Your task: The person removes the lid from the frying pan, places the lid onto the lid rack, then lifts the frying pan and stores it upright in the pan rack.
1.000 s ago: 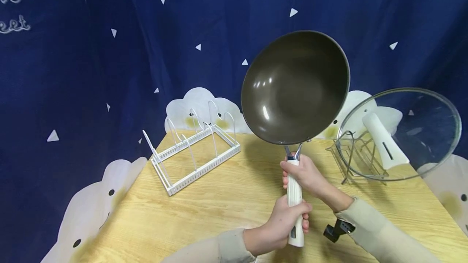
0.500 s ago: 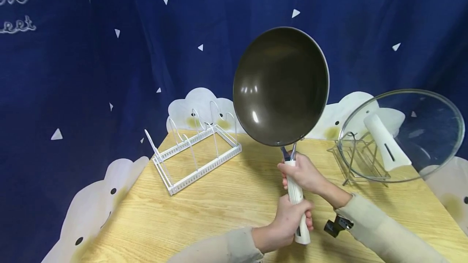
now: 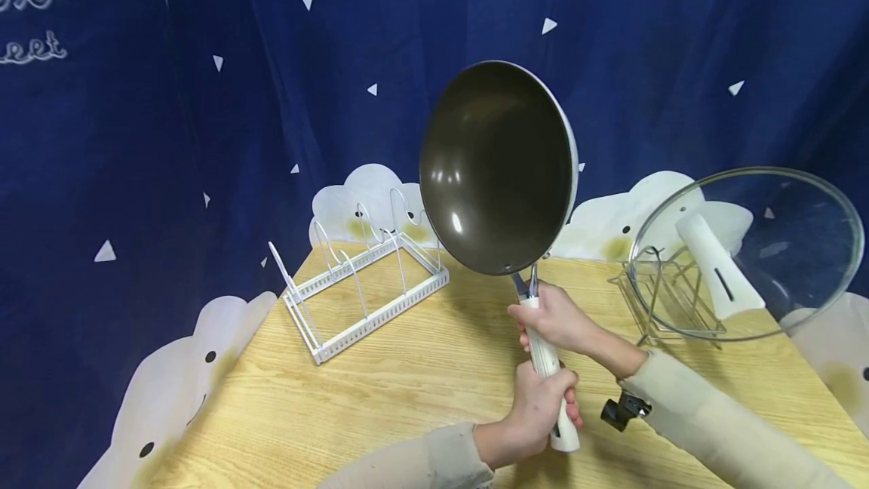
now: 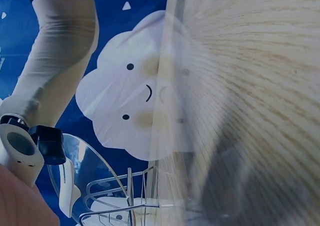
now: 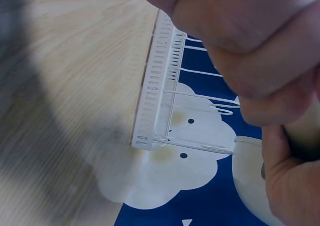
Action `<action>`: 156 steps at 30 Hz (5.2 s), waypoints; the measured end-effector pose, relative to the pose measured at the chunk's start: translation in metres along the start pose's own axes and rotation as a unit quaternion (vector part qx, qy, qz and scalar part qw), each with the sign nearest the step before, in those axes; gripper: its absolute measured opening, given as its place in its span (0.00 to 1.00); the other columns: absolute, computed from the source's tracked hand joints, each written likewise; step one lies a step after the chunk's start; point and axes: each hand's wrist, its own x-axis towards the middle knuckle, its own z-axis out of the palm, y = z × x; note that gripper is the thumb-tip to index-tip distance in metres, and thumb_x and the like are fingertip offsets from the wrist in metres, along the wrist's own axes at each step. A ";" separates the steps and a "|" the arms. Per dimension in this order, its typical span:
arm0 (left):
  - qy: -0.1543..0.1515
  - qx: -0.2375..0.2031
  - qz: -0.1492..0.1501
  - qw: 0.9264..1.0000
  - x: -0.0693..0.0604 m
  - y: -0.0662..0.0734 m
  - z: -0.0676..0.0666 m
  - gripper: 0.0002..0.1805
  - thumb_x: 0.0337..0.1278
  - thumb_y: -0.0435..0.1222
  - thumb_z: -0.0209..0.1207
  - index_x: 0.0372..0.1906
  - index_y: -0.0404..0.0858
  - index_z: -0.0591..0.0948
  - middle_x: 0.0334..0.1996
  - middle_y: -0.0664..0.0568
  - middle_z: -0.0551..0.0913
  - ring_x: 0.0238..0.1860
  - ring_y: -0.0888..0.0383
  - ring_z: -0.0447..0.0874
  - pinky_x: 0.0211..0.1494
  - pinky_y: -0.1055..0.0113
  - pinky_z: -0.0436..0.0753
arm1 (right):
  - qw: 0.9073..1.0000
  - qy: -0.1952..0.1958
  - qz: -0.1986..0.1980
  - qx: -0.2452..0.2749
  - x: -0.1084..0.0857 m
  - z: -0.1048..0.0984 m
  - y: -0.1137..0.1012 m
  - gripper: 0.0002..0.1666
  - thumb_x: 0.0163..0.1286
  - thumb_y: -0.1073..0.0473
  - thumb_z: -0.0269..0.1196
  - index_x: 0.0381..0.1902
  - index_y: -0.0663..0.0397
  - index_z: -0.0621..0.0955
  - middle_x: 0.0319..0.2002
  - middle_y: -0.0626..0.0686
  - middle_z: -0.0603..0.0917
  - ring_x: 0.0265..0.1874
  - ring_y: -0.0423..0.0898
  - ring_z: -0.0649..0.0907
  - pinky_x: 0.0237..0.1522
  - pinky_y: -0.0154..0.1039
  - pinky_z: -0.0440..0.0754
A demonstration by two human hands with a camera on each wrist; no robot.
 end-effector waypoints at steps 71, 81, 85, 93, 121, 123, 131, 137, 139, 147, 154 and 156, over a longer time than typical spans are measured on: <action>-0.070 -0.097 0.024 0.993 0.005 0.027 -0.059 0.08 0.43 0.26 0.49 0.24 0.42 0.64 0.09 0.57 0.65 0.09 0.65 0.67 0.12 0.71 0.75 | 0.982 -0.016 -0.023 -0.188 0.055 0.058 -0.030 0.09 0.64 0.59 0.60 0.29 0.57 0.72 0.09 0.47 0.76 0.08 0.41 0.78 0.15 0.36 0.76; -0.062 -0.109 0.013 0.992 0.006 0.029 -0.061 0.08 0.44 0.28 0.49 0.22 0.42 0.65 0.09 0.58 0.64 0.09 0.66 0.66 0.14 0.73 0.74 | 0.982 -0.020 -0.014 -0.187 0.059 0.061 -0.035 0.09 0.63 0.59 0.60 0.27 0.57 0.72 0.11 0.51 0.78 0.08 0.42 0.79 0.14 0.38 0.79; -0.058 -0.111 0.015 0.992 0.007 0.030 -0.061 0.07 0.44 0.28 0.49 0.22 0.42 0.64 0.10 0.58 0.63 0.10 0.66 0.65 0.14 0.73 0.73 | 0.982 -0.027 -0.001 -0.188 0.061 0.061 -0.035 0.10 0.64 0.59 0.60 0.26 0.57 0.72 0.12 0.53 0.79 0.09 0.42 0.79 0.15 0.38 0.79; -0.045 -0.120 0.014 0.992 0.009 0.031 -0.062 0.08 0.45 0.28 0.49 0.22 0.43 0.63 0.10 0.58 0.62 0.10 0.67 0.63 0.14 0.74 0.73 | 0.984 -0.048 0.001 -0.170 0.064 0.062 -0.034 0.10 0.65 0.59 0.59 0.28 0.57 0.72 0.11 0.53 0.78 0.09 0.44 0.79 0.15 0.39 0.78; -0.016 -0.148 -0.003 0.989 0.015 0.029 -0.074 0.09 0.47 0.29 0.47 0.21 0.45 0.62 0.10 0.61 0.59 0.10 0.69 0.59 0.13 0.78 0.69 | 0.991 -0.061 0.020 -0.116 0.081 0.075 -0.020 0.10 0.65 0.59 0.56 0.26 0.58 0.72 0.14 0.57 0.78 0.10 0.46 0.79 0.14 0.39 0.78; -0.016 -0.149 -0.004 0.989 0.015 0.029 -0.075 0.09 0.47 0.29 0.47 0.21 0.45 0.62 0.10 0.61 0.59 0.10 0.69 0.59 0.13 0.78 0.69 | 0.991 -0.063 0.017 -0.116 0.082 0.075 -0.018 0.10 0.64 0.60 0.56 0.25 0.58 0.72 0.15 0.58 0.78 0.10 0.45 0.79 0.14 0.39 0.78; -0.011 -0.148 -0.010 0.989 0.018 0.027 -0.078 0.09 0.47 0.29 0.47 0.20 0.45 0.62 0.09 0.61 0.60 0.09 0.69 0.59 0.13 0.78 0.69 | 0.990 -0.071 0.012 -0.123 0.087 0.076 -0.012 0.09 0.65 0.59 0.56 0.27 0.58 0.72 0.18 0.64 0.81 0.11 0.46 0.80 0.15 0.39 0.78; -0.008 -0.147 -0.018 0.989 0.020 0.029 -0.079 0.10 0.47 0.31 0.47 0.18 0.45 0.61 0.09 0.61 0.59 0.10 0.69 0.58 0.14 0.78 0.67 | 0.989 -0.071 0.012 -0.130 0.090 0.077 -0.012 0.10 0.65 0.59 0.56 0.26 0.58 0.73 0.16 0.60 0.80 0.11 0.46 0.80 0.14 0.37 0.78; -0.007 -0.146 -0.022 0.989 0.020 0.028 -0.080 0.10 0.47 0.30 0.47 0.18 0.45 0.61 0.09 0.61 0.59 0.10 0.69 0.58 0.14 0.78 0.66 | 0.990 -0.073 0.022 -0.122 0.090 0.078 -0.011 0.10 0.65 0.59 0.56 0.26 0.58 0.72 0.15 0.58 0.79 0.11 0.46 0.80 0.14 0.37 0.78; -0.008 -0.147 -0.025 0.989 0.019 0.029 -0.084 0.10 0.47 0.31 0.46 0.19 0.46 0.62 0.09 0.62 0.59 0.10 0.70 0.58 0.14 0.79 0.66 | 0.991 -0.068 0.038 -0.113 0.092 0.083 -0.009 0.10 0.65 0.59 0.57 0.26 0.58 0.72 0.15 0.56 0.78 0.11 0.46 0.80 0.14 0.37 0.78; -0.013 -0.154 -0.036 0.987 0.019 0.029 -0.085 0.12 0.49 0.31 0.45 0.17 0.47 0.61 0.10 0.63 0.58 0.10 0.70 0.57 0.15 0.80 0.65 | 0.990 -0.068 0.052 -0.115 0.094 0.085 -0.007 0.11 0.65 0.58 0.57 0.26 0.58 0.72 0.16 0.58 0.79 0.11 0.46 0.80 0.15 0.37 0.78; -0.015 -0.155 -0.036 0.987 0.020 0.029 -0.086 0.12 0.49 0.31 0.45 0.17 0.47 0.61 0.10 0.63 0.58 0.10 0.70 0.57 0.15 0.80 0.65 | 0.990 -0.071 0.052 -0.112 0.095 0.086 -0.007 0.10 0.65 0.59 0.57 0.27 0.58 0.72 0.17 0.60 0.80 0.11 0.46 0.80 0.15 0.37 0.78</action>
